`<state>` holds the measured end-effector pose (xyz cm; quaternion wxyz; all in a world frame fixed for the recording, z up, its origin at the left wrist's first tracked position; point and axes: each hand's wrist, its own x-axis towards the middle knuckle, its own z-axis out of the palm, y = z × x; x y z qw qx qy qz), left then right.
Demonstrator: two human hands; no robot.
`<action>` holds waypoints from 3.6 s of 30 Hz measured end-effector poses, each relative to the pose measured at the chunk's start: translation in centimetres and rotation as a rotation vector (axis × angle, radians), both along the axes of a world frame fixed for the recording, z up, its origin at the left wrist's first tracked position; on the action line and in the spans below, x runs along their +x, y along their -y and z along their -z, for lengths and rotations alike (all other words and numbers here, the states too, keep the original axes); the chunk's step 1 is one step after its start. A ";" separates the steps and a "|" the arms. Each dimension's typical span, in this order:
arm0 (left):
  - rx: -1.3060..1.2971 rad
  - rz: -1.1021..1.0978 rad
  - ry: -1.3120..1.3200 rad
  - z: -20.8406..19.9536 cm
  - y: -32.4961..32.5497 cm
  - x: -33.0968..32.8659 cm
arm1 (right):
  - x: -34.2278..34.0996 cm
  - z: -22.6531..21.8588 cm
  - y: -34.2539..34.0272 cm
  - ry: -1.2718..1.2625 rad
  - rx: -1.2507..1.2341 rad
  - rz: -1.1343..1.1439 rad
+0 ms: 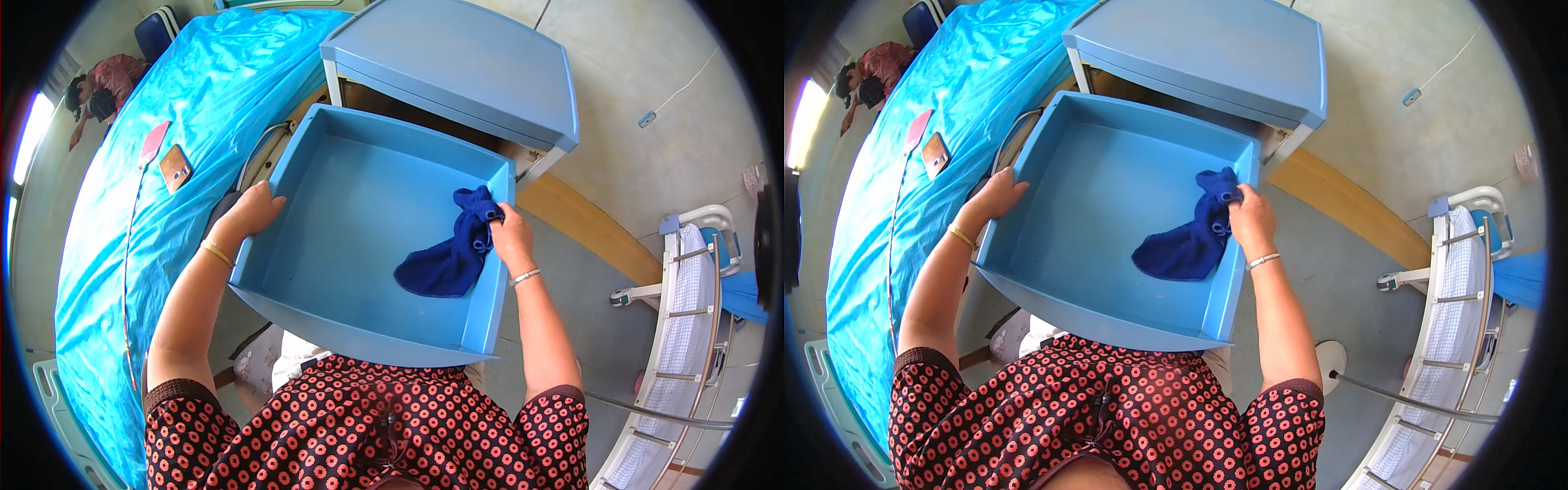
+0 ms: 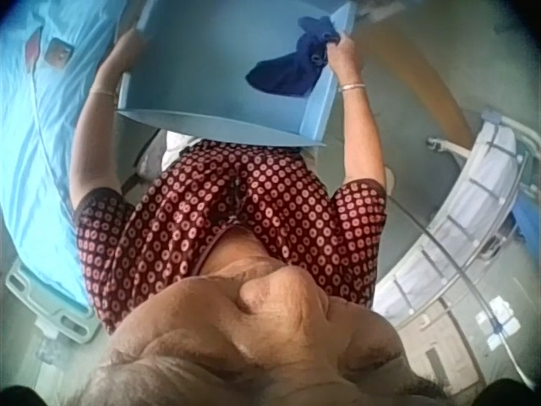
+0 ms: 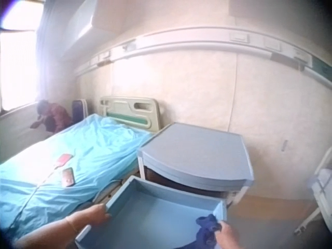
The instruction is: The person wipes the interior and exterior edges of a blue plastic drawer using a blue cloth.
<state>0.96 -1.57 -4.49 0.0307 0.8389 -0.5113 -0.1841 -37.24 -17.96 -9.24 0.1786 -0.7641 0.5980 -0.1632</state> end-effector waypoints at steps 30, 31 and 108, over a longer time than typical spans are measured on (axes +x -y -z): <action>0.110 -0.138 0.028 2.3 -4.8 1.1 | 3.2 1.3 -1.2 -0.039 0.136 -0.087; 0.088 -0.141 0.050 2.3 -5.0 1.3 | 3.2 1.1 -1.3 -0.033 0.122 -0.091; -0.118 0.101 -0.084 1.8 3.1 3.0 | -3.5 0.9 9.0 1.446 0.180 0.275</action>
